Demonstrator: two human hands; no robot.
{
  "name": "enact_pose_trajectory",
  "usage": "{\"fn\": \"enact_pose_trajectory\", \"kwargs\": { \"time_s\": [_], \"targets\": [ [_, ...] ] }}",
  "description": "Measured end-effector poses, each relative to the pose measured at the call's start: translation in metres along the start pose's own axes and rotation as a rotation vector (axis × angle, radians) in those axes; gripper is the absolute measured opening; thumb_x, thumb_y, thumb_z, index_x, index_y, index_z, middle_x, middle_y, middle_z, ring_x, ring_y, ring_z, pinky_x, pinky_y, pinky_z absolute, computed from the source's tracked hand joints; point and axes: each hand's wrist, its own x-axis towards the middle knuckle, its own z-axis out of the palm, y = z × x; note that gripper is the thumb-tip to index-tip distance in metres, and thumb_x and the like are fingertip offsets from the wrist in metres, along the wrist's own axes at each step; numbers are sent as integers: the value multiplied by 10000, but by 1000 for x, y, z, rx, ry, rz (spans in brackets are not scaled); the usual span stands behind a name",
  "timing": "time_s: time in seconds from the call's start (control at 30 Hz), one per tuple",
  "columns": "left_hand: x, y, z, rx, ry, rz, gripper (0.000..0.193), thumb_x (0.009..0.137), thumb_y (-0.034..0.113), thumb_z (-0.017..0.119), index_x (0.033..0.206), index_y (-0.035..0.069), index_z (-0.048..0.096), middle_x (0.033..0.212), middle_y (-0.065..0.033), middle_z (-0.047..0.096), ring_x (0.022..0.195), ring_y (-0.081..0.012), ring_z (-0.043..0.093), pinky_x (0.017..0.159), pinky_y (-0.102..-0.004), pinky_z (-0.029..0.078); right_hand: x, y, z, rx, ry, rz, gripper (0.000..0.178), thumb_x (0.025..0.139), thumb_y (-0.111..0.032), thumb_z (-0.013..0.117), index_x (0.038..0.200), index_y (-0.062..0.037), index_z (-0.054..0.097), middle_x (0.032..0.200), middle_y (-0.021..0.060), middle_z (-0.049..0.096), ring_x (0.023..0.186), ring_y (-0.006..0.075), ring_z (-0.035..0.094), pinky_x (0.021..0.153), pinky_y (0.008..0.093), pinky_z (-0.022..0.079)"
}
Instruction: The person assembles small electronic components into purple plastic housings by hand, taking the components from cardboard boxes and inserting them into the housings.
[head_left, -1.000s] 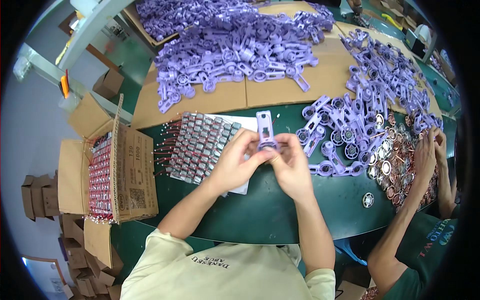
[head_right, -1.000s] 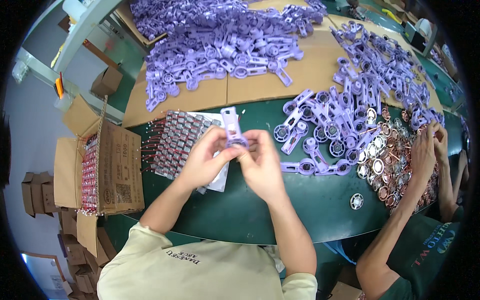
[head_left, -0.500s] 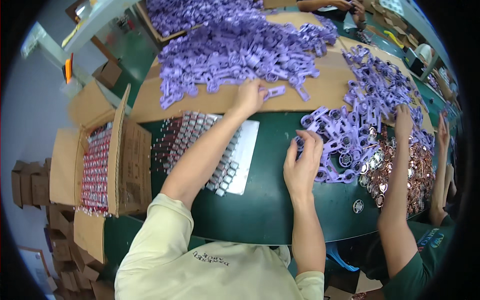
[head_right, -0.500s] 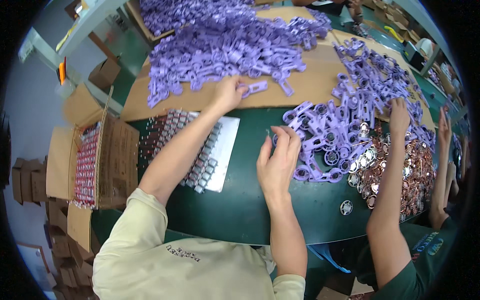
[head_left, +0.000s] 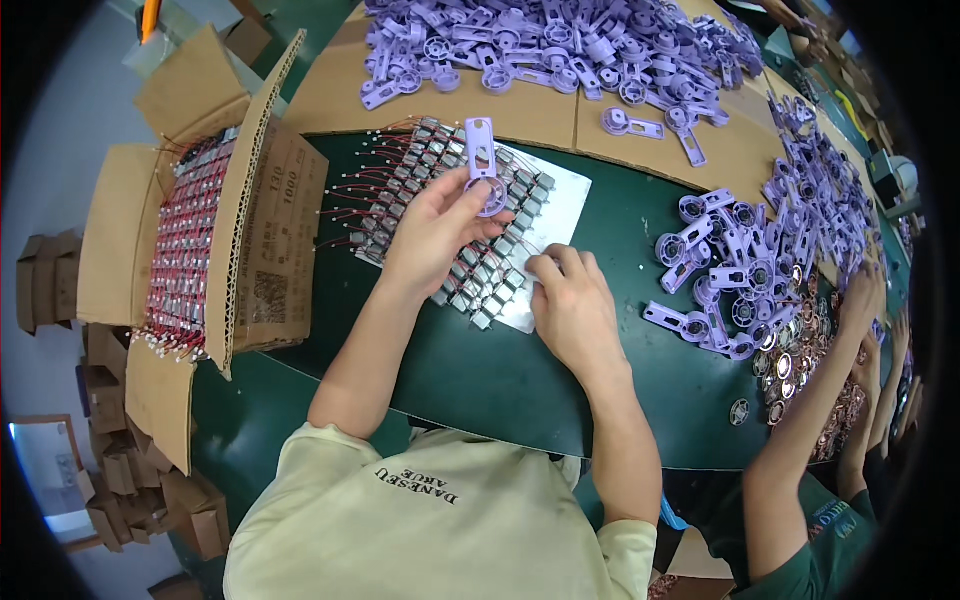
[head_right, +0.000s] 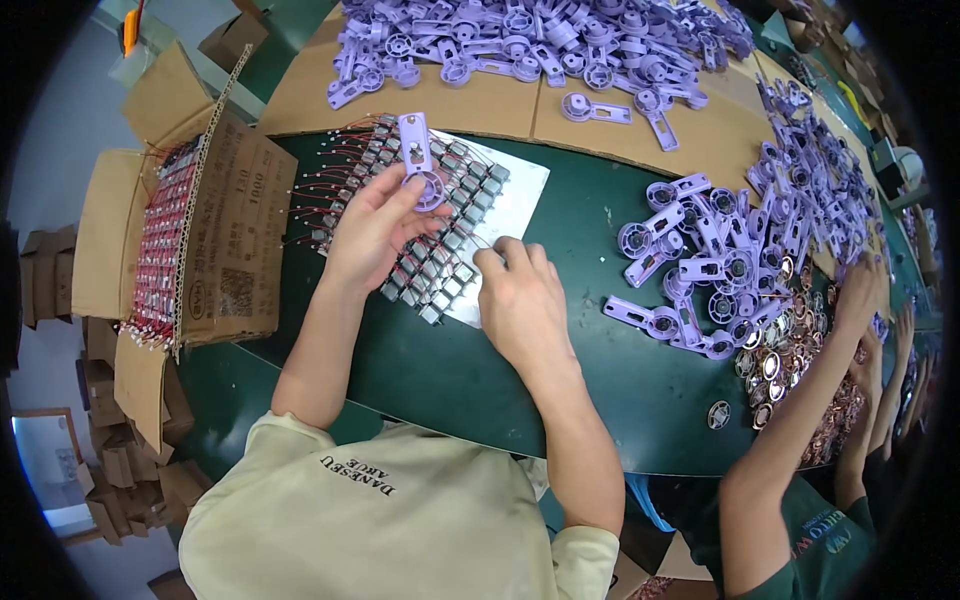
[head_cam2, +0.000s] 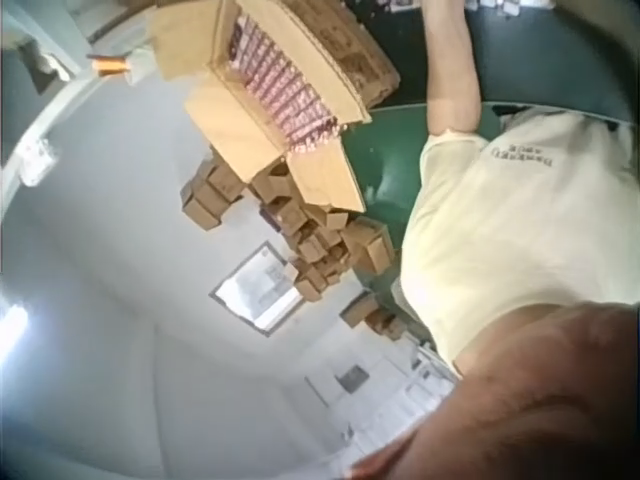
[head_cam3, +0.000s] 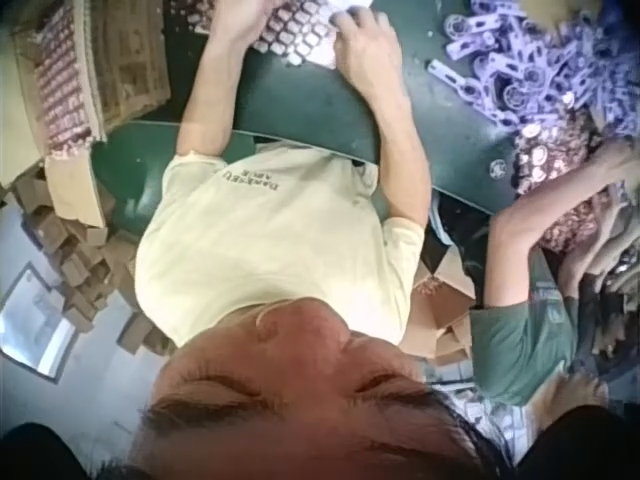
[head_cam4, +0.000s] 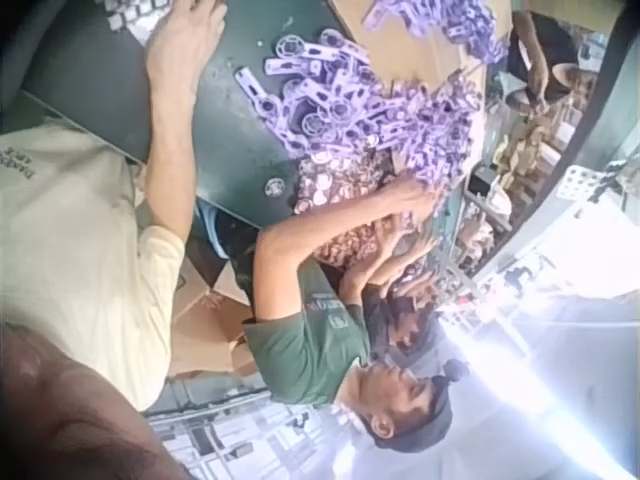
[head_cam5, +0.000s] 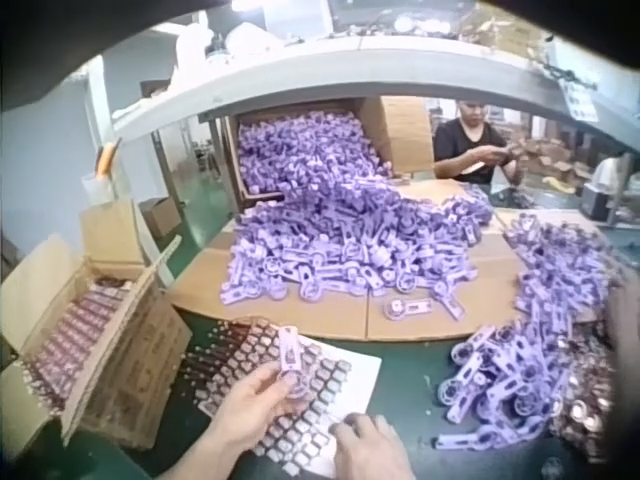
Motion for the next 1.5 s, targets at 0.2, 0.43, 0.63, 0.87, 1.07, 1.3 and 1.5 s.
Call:
{"fn": "enact_pose_trajectory", "kwargs": {
  "time_s": [0.2,0.43,0.63,0.87,1.07,1.3,1.5],
  "targets": [
    [-5,-5,-3,-244,-140,-74,361,1015,177,463,1317,-18,427,1200,-156,578,1077,-312,628,951,-386,516,-2,-1,-14,599,130,464,238,875,-2,584,1112,14,567,957,99,645,774,152,629,708,263,507],
    [-7,-8,4,-301,-211,-152,334,1002,161,495,1293,6,442,1174,-131,589,1063,-287,635,945,-372,520,-5,-7,-23,930,215,523,243,900,-41,630,1134,24,638,915,30,635,753,49,561,648,185,462],
    [-4,-21,8,-85,-219,-52,316,973,126,548,1259,21,465,1203,-117,578,1119,-274,607,956,-392,516,-6,-10,-21,640,205,362,255,861,-61,672,1108,2,669,823,57,633,606,77,539,559,218,455],
    [-4,-24,12,-62,-227,-52,394,936,101,609,1284,-11,461,1197,-116,572,1104,-189,583,929,-340,524,-6,-11,-23,621,265,358,263,849,-69,685,1102,0,669,808,67,623,578,89,535,551,233,458],
    [-4,-27,15,-64,-226,-56,390,944,107,597,1285,-14,452,1182,-124,582,1075,-204,606,907,-340,540,-5,-12,-26,582,257,360,272,843,-74,687,1103,0,664,806,75,618,568,111,555,547,252,472],
    [-5,-27,15,-91,-217,-89,328,964,113,563,1245,-21,463,1150,-126,600,1056,-215,619,906,-350,548,-7,-11,-27,458,266,335,275,831,-85,693,1092,-5,664,825,83,621,548,146,566,534,279,483],
    [-6,-33,18,-45,-216,-54,342,953,99,579,1250,-23,462,1162,-128,583,1047,-198,617,909,-340,545,-8,-12,-27,468,292,316,285,848,-84,662,1124,-21,636,817,89,597,554,176,570,536,302,484]
  ]
}}
